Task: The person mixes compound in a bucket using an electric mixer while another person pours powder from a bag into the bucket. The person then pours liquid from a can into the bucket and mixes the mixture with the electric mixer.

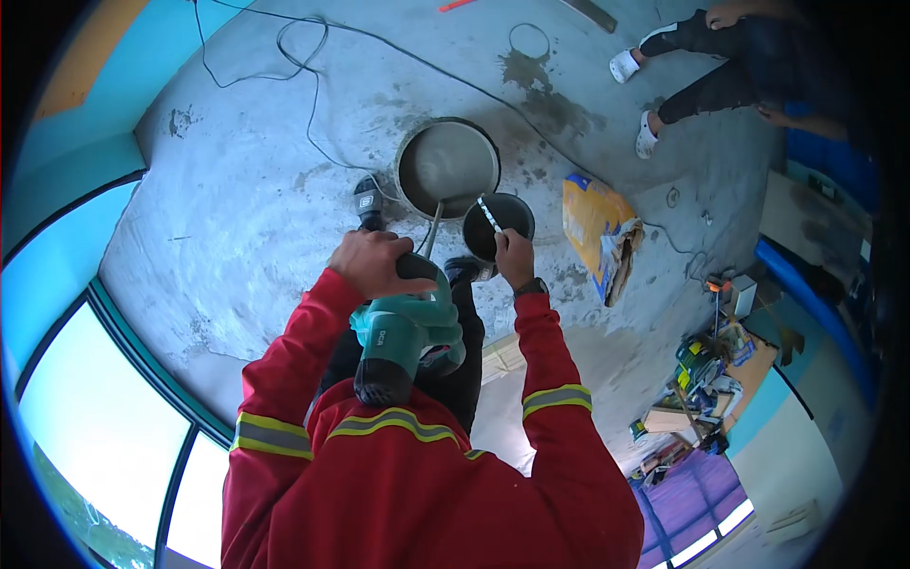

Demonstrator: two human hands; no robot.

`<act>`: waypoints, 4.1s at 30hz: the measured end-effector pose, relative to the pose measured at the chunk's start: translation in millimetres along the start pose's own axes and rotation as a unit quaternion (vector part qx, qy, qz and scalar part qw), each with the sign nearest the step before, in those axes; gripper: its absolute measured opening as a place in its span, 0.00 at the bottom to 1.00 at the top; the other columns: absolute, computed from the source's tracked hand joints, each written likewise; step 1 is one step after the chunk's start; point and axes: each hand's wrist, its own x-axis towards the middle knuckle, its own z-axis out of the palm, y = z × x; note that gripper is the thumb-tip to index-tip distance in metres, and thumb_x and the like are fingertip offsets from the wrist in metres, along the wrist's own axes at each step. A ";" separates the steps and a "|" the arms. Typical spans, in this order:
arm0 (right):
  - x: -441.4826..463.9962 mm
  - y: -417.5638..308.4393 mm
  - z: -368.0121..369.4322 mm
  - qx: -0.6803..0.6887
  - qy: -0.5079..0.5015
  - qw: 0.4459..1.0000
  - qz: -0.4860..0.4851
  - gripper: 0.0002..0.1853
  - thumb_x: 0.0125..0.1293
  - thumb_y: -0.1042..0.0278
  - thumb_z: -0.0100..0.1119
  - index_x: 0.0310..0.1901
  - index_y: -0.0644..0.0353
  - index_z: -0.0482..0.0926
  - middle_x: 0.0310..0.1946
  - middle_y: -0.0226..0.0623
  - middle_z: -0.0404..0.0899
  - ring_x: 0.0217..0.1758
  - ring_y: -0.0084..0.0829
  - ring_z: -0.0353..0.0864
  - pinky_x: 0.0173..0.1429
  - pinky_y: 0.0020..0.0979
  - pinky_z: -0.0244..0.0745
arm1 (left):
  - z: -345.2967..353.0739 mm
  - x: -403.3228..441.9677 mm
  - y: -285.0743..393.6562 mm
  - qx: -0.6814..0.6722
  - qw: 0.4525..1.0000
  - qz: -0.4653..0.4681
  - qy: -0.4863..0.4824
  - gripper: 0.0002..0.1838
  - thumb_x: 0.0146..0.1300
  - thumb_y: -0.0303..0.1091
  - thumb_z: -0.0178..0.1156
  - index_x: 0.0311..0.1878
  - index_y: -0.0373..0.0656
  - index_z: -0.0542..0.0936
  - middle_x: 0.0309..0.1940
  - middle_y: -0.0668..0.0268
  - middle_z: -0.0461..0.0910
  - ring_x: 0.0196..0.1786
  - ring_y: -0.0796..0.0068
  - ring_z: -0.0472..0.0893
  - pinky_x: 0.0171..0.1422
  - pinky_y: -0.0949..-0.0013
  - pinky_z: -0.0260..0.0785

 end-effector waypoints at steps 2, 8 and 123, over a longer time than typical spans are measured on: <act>3.9 -3.6 4.3 -0.009 0.009 1.000 -0.018 0.12 0.67 0.63 0.53 0.30 0.63 0.75 0.27 0.53 0.77 0.35 0.58 0.77 0.37 0.52 0.69 | 0.2 -3.3 0.2 0.002 1.000 0.003 -0.003 0.34 0.44 0.71 0.63 0.30 0.44 0.82 0.25 0.61 0.82 0.28 0.56 0.83 0.35 0.55 0.74; 21.1 -14.4 11.5 -0.054 -0.004 0.997 -0.046 0.13 0.67 0.63 0.53 0.30 0.64 0.75 0.28 0.52 0.78 0.36 0.57 0.77 0.39 0.52 0.71 | 5.7 -8.3 -2.6 -0.007 1.000 0.013 0.018 0.31 0.44 0.66 0.66 0.27 0.43 0.80 0.24 0.62 0.79 0.27 0.57 0.81 0.32 0.56 0.73; -143.4 -301.7 146.5 0.402 0.489 0.619 0.465 0.21 0.42 0.65 0.67 0.39 0.66 0.80 0.24 0.41 0.82 0.24 0.33 0.82 0.31 0.35 0.78 | -96.9 114.9 -46.7 -0.009 0.939 0.023 -0.344 0.32 0.52 0.65 0.65 0.34 0.39 0.83 0.19 0.67 0.77 0.17 0.76 0.74 0.23 0.68 0.67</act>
